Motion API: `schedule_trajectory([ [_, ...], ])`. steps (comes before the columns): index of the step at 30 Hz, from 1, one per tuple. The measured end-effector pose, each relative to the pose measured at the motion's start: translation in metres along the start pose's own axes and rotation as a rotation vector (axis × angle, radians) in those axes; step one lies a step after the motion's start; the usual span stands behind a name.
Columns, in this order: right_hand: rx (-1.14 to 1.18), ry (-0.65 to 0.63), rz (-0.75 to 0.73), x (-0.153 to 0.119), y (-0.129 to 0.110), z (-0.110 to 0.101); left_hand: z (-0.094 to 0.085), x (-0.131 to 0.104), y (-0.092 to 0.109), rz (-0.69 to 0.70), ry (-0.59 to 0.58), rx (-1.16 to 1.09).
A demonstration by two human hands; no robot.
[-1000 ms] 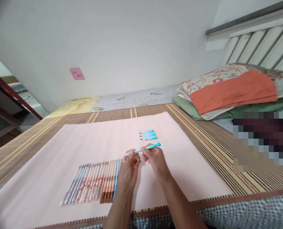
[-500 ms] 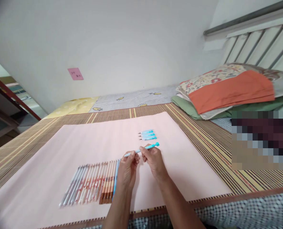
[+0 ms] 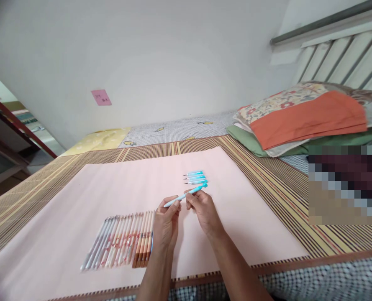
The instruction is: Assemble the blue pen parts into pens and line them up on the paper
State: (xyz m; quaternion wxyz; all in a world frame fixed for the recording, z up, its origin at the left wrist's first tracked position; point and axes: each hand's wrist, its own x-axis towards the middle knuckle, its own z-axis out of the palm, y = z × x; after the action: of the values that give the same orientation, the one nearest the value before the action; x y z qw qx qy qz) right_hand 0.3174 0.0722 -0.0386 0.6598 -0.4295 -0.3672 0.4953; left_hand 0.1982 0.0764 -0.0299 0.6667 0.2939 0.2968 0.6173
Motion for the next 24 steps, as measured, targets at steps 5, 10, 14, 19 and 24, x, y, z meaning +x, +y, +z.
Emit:
schedule_trajectory([
  [5,0.063,0.002,0.008,-0.002,-0.005,0.004,0.002,-0.001,-0.002,0.001,-0.027,-0.024],
  [10,0.027,0.038,0.008,-0.002,0.001,0.004,0.0,0.002,-0.009,0.019,0.061,0.049],
  [14,0.103,0.029,0.041,-0.001,0.001,0.007,0.0,-0.002,-0.003,0.097,0.06,0.209],
  [19,0.256,-0.047,0.11,-0.003,-0.007,0.011,0.003,-0.005,0.004,0.129,0.005,0.249],
  [24,0.192,-0.14,0.083,-0.007,-0.008,0.011,0.004,0.0,0.002,-0.002,0.052,0.04],
])
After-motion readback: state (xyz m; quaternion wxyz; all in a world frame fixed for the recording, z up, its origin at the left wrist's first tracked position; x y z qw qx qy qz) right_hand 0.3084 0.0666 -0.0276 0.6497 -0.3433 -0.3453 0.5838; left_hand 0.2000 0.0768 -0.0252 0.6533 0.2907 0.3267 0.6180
